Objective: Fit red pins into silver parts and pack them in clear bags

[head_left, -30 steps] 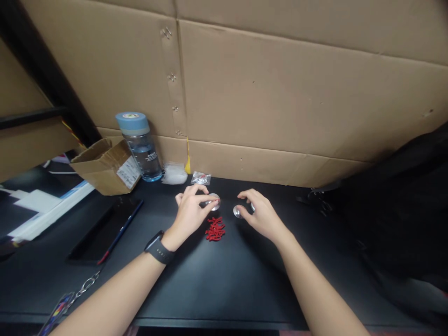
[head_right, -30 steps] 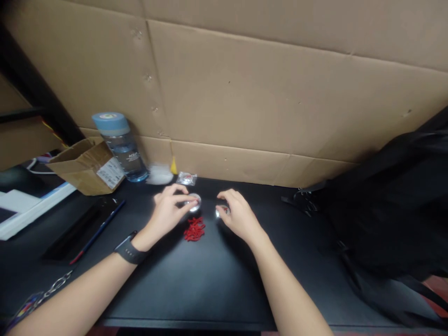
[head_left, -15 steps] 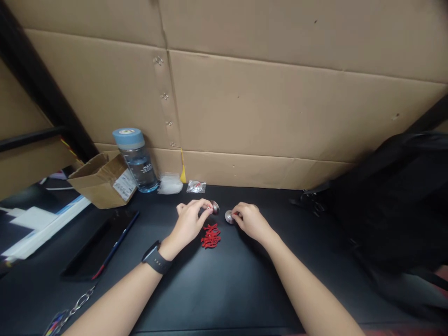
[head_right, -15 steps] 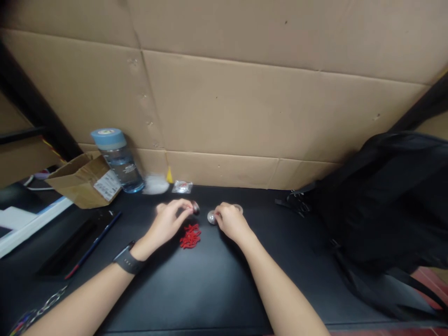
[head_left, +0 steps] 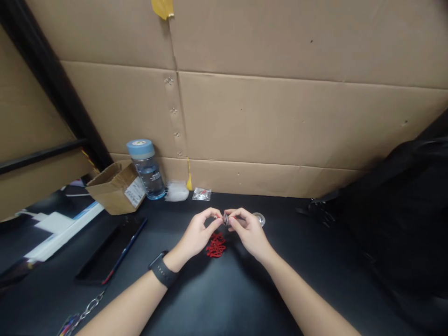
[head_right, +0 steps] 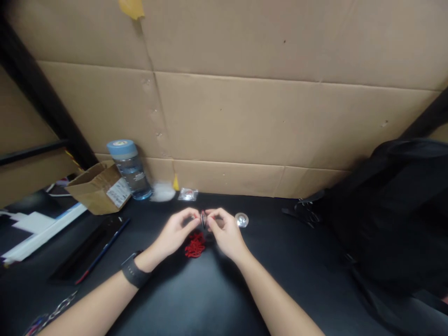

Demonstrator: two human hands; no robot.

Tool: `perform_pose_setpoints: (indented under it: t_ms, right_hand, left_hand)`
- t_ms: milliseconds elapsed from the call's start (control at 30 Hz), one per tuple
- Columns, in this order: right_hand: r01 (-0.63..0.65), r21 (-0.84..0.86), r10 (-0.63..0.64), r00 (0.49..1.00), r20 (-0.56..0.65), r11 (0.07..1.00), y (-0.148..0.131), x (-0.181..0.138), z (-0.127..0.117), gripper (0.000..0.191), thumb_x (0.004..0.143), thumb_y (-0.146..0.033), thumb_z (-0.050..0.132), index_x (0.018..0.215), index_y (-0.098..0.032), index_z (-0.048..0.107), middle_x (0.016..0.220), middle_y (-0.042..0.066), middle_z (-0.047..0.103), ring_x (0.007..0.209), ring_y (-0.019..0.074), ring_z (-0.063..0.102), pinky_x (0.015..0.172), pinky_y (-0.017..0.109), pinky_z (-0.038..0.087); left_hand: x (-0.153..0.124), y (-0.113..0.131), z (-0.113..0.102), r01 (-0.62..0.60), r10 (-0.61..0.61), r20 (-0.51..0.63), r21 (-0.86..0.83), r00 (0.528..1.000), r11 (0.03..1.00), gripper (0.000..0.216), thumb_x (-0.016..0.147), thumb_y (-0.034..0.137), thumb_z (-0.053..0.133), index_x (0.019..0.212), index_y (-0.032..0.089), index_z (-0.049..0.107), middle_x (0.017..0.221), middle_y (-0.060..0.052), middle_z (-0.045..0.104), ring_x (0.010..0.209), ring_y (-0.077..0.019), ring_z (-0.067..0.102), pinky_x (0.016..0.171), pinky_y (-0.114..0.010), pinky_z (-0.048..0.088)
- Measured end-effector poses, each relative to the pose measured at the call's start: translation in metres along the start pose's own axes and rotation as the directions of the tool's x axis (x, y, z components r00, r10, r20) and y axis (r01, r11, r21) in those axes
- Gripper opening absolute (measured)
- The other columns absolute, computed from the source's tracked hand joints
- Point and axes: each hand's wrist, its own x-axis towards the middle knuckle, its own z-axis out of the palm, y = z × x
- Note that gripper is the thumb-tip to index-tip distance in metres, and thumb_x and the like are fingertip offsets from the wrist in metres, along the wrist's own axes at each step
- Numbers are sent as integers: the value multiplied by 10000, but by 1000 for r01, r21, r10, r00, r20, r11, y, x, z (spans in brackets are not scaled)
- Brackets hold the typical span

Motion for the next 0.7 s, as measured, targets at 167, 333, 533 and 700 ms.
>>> perform_pose_setpoints:
  t_ms: [167,333,533,700]
  right_hand:
    - [-128,218,107,989,103,968,3,-2,3,310,886,-431,736,1111,-244,634,1121,48,688,814,181,749,740,327,612]
    - [-194,268,156,975,156,944,2,2,-4,418,877,-419,755,1249,-241,684,1127,71,698,832,185,748,797,342,606]
    - [-205,222,165,969,184,953,8,6,-14,512,802,-373,839,1270,-225,695,1200,99,705,842,206,756,825,384,613]
    - [-234,186,188,954,233,954,12,7,-17,619,753,-354,878,1318,-213,670,1131,96,728,853,210,764,836,381,616]
  left_hand:
    - [-1,-1,1,-3,5,-34,58,999,998,130,947,313,625,938,195,681,961,-35,730,928,-185,670,885,-291,499]
    - [-2,0,-1,-21,34,-56,215,998,976,107,928,307,648,929,225,716,973,-29,755,965,-205,686,911,-316,496]
    - [-3,1,0,-37,53,-47,299,998,954,131,925,333,654,912,237,742,970,-25,774,972,-210,699,919,-322,493]
    - [-5,-4,-1,-66,68,3,299,998,952,162,936,351,644,915,232,752,967,-10,787,913,-193,715,941,-319,475]
